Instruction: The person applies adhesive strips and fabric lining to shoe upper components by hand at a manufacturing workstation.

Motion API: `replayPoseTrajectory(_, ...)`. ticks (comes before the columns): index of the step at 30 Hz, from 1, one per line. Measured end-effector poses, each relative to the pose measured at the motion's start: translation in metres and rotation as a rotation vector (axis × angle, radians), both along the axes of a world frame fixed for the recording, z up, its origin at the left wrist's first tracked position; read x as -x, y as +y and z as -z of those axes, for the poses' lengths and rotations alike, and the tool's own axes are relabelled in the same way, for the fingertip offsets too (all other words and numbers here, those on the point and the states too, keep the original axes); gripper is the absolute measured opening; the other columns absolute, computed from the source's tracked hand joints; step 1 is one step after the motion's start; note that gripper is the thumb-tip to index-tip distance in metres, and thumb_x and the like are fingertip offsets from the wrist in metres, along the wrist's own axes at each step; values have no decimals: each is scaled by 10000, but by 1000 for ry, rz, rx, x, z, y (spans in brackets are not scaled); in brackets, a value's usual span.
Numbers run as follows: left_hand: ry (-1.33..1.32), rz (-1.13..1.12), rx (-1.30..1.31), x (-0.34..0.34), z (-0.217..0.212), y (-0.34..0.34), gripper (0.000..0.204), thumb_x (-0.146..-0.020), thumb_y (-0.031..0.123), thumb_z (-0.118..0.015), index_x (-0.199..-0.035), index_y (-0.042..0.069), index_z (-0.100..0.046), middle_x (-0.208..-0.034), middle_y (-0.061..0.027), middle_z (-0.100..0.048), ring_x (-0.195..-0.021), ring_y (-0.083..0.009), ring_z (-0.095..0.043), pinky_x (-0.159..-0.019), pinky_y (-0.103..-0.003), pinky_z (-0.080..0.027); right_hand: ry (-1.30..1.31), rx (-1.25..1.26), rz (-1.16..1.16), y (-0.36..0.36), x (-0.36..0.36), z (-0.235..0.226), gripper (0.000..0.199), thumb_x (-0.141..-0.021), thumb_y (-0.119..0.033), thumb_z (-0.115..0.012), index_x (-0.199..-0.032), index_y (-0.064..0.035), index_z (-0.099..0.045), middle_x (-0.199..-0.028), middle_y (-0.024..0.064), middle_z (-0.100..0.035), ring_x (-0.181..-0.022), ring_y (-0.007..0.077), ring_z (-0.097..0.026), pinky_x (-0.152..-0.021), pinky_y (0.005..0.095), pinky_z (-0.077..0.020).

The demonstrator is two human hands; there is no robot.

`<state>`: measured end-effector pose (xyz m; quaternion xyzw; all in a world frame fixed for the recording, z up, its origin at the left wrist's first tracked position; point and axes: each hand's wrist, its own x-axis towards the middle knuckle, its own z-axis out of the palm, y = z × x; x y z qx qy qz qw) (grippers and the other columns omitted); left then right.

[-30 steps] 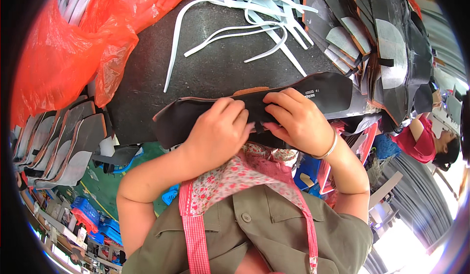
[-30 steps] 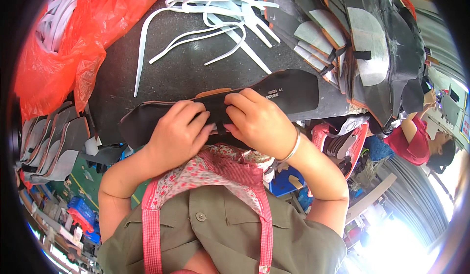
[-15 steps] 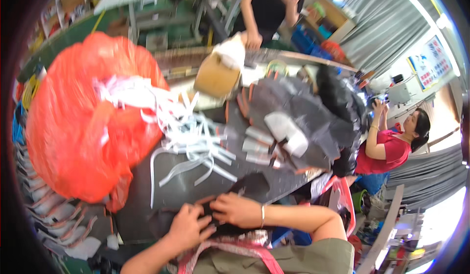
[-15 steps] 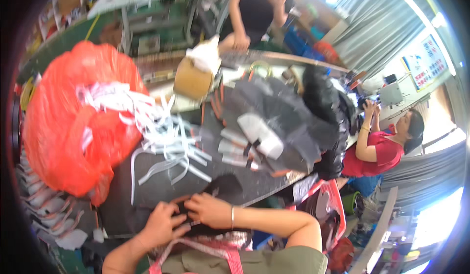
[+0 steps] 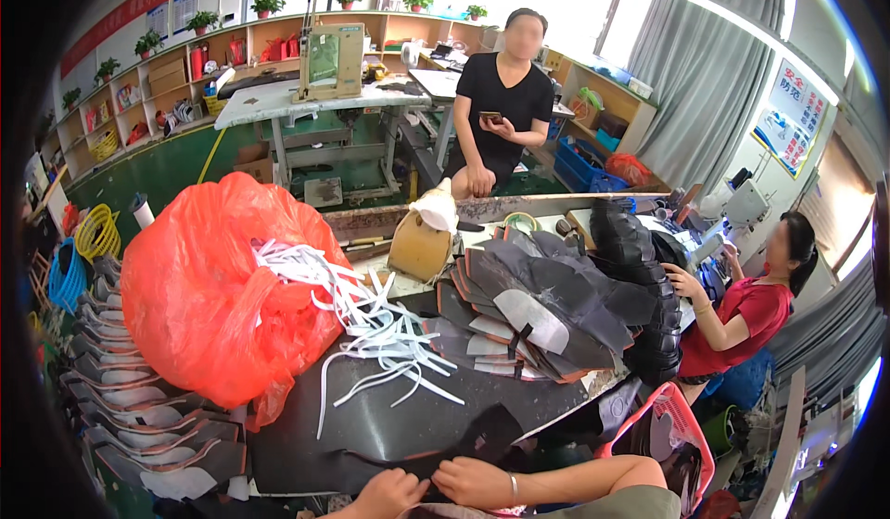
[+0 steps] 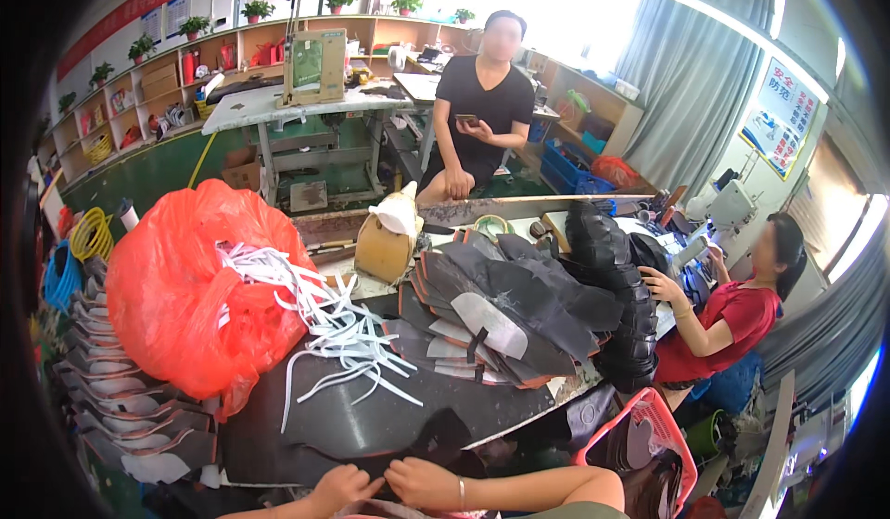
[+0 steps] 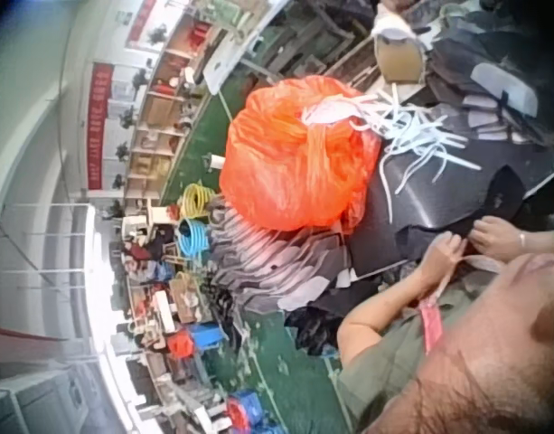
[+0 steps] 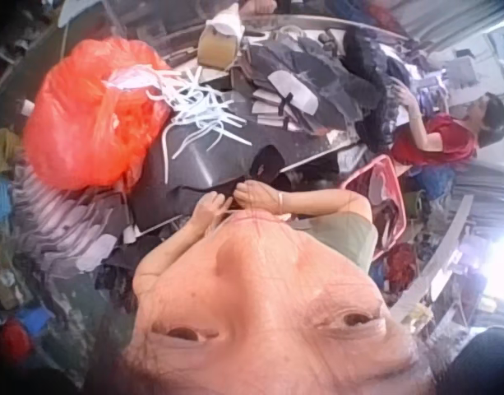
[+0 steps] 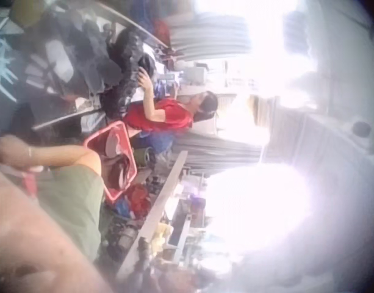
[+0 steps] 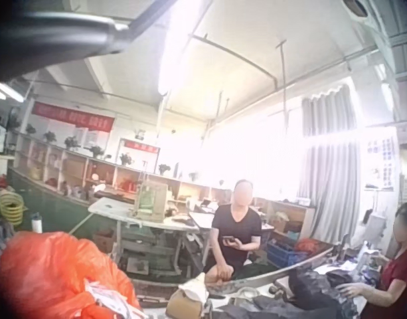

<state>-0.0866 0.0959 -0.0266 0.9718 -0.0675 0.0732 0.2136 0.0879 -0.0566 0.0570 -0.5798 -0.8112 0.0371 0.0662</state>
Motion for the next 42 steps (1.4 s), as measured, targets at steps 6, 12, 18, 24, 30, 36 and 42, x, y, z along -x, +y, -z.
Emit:
replayPoseTrajectory(6, 188, 93, -71, 21, 10, -21, 247, -851, 305, -589, -1051, 237, -716, -968, -74, -538, -907, -269, -539, -635, -362, -470, 35, 30, 142, -65, 40, 79, 406, -829, -177, -565, -1175, 30, -612, -1114, 161, -533, -987, 273, -532, -872, 319, -496)
replayPoseTrajectory(12, 286, 19, -103, 16, -3, -37, 292, -877, 321, -614, -1014, 90, -728, -1006, -123, -584, -989, -309, -569, -753, -432, -503, 245, 270, 229, -49, 40, 74, 335, -818, -161, -607, -1102, 10, -655, -1132, 188, -524, -1046, 315, -526, -888, 349, -495)
replayPoseTrajectory(18, 46, 207, 535, -41, -137, -9, 258, -922, 226, -602, -1102, 42, -615, -1004, -160, -626, -911, -340, -621, -772, -426, -520, 579, 537, 189, -41, 9, 33, 260, -817, -199, -654, -1010, -26, -648, -1090, 196, -638, -979, 373, -615, -816, 428, -512)
replayPoseTrajectory(24, -789, 272, 184, -60, -299, 14, 221, -712, 63, -657, -932, 72, -660, -959, -68, -662, -840, -233, -660, -654, -312, -509, -159, -689, 827, 26, -132, -92, 423, -792, -112, -672, -1187, -5, -567, -1223, 216, -544, -1137, 413, -509, -958, 498, -415)
replayPoseTrajectory(30, -715, 272, 1, -38, -327, 34, 279, -794, 228, -604, -996, 47, -667, -1171, -78, -629, -1140, -223, -566, -860, -350, -491, -503, -532, 938, 23, -197, -58, 591, -760, -331, -738, -1244, -44, -560, -1362, 170, -482, -1271, 367, -413, -1074, 505, -289)
replayPoseTrajectory(36, -827, -277, -94, -50, -257, 49, 360, -631, 70, -773, -980, 55, -685, -1002, -99, -623, -765, -232, -616, -636, -380, -520, -448, -509, 886, 32, -183, -63, 601, -737, -292, -759, -1242, -35, -559, -1332, 158, -512, -1200, 339, -477, -1015, 482, -344)
replayPoseTrajectory(42, -245, -402, 95, -50, -119, 48, 312, -791, 70, -680, -1087, 12, -600, -1024, -118, -600, -956, -291, -609, -823, -387, -486, -46, -886, 882, 14, -203, -68, 531, -792, -88, -709, -1283, 13, -535, -1276, 206, -574, -1134, 383, -542, -995, 466, -397)
